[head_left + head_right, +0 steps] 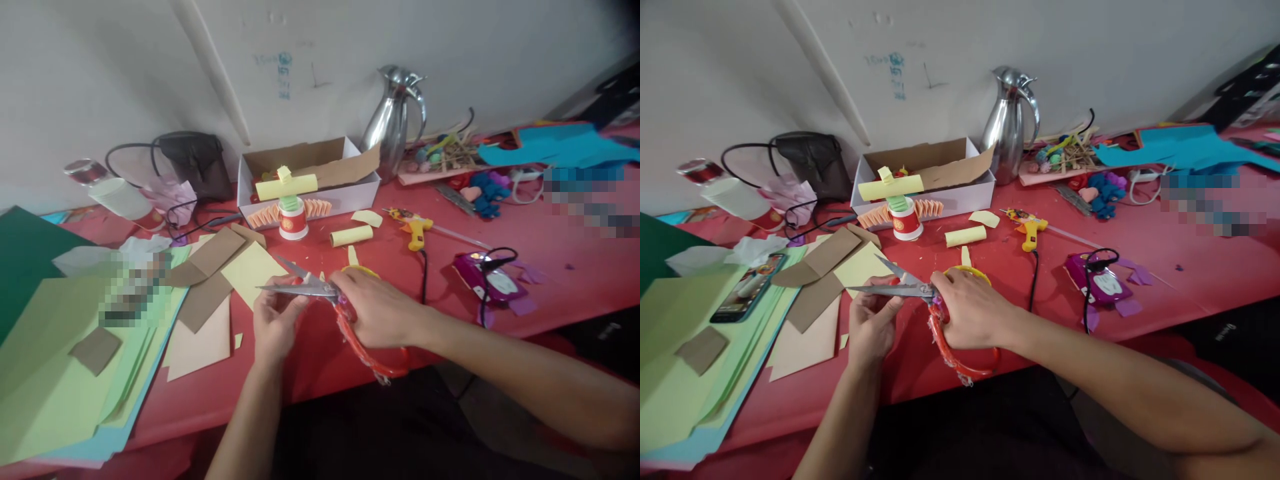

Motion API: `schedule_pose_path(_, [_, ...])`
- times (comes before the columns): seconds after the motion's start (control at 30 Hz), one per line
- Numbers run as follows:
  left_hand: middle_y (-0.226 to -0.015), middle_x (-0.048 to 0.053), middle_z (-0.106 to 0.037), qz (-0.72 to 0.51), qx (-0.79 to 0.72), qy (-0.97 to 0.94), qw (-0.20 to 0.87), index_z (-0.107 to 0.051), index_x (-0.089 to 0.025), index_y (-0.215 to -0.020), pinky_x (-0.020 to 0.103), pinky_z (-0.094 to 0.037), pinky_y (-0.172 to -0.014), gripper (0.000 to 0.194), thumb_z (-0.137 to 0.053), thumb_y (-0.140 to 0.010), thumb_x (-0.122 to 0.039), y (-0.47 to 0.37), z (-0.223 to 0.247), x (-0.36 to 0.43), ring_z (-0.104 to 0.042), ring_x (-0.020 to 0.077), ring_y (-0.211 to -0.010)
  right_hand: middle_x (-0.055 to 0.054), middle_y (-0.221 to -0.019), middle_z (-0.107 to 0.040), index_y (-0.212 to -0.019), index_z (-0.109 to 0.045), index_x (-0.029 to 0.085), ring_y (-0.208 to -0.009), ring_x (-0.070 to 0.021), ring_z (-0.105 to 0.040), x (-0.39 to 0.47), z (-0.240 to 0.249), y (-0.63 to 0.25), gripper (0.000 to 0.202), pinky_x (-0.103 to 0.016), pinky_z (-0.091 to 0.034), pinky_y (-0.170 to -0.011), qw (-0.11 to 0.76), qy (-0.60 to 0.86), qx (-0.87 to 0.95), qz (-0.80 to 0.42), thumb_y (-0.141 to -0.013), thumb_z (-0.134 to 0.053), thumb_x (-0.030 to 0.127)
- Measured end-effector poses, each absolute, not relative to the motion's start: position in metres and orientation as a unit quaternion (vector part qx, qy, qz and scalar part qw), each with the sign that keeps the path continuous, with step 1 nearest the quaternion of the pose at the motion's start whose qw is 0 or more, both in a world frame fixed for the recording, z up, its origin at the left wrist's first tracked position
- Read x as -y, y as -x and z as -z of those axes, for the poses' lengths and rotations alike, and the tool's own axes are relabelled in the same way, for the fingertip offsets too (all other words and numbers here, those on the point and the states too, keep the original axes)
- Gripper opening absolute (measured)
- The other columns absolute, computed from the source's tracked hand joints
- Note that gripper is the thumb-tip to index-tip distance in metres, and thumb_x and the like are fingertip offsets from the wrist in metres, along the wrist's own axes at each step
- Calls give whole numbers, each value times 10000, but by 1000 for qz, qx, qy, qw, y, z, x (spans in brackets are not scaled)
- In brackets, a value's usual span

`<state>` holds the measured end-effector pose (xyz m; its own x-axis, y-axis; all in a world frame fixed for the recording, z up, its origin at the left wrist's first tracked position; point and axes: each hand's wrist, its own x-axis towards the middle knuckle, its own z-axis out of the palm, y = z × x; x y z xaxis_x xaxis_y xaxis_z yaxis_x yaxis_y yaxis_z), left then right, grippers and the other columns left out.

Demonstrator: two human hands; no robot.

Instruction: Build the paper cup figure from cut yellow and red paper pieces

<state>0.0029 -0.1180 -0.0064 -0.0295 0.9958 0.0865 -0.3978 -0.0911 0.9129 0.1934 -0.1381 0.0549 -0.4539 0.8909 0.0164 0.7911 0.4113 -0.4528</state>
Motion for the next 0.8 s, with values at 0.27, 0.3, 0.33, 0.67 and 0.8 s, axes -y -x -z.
schedule_pose_path(0.27, [-879,24,-723,-628,-380,-421,533,-748,-212,-906,215,-542,-743,233,-823,-687,-182,-6,9,119,-673,132,-820,-89,-913,-561,-989,-466,196,-828,-229,-534,136,-43,-192,248,-348,-448,-716,129,511,836,-150,-746,-513,217])
schedule_pose_path(0.3, [-860,24,-725,-625,-379,-408,547,-749,-209,-898,216,-542,-746,227,-827,-685,-194,-5,9,119,-672,131,-812,-90,-908,-564,-994,-471,193,-818,-228,-534,136,-41,-192,259,-348,-448,-714,126,512,838,-143,-740,-515,211])
schedule_pose_path(0.33, [-844,23,-725,-622,-375,-394,563,-750,-208,-889,218,-541,-749,224,-832,-681,-206,-5,9,118,-671,128,-800,-91,-900,-567,-996,-476,190,-811,-228,-536,137,-39,-192,266,-348,-448,-714,124,512,839,-140,-734,-518,206])
schedule_pose_path(0.67, [-788,9,-695,-596,-319,-354,645,-741,-217,-902,245,-545,-718,196,-808,-721,-251,-5,8,116,-637,113,-712,-62,-833,-589,-967,-485,194,-738,-196,-546,134,-39,-195,238,-303,-434,-675,128,508,835,-170,-734,-533,183])
schedule_pose_path(0.8, [-840,9,-701,-603,-334,-354,633,-725,-214,-881,239,-542,-745,178,-804,-721,-225,-5,6,116,-643,110,-742,-55,-833,-596,-969,-475,203,-685,-181,-533,135,-44,-196,200,-292,-404,-613,116,504,835,-185,-774,-520,210])
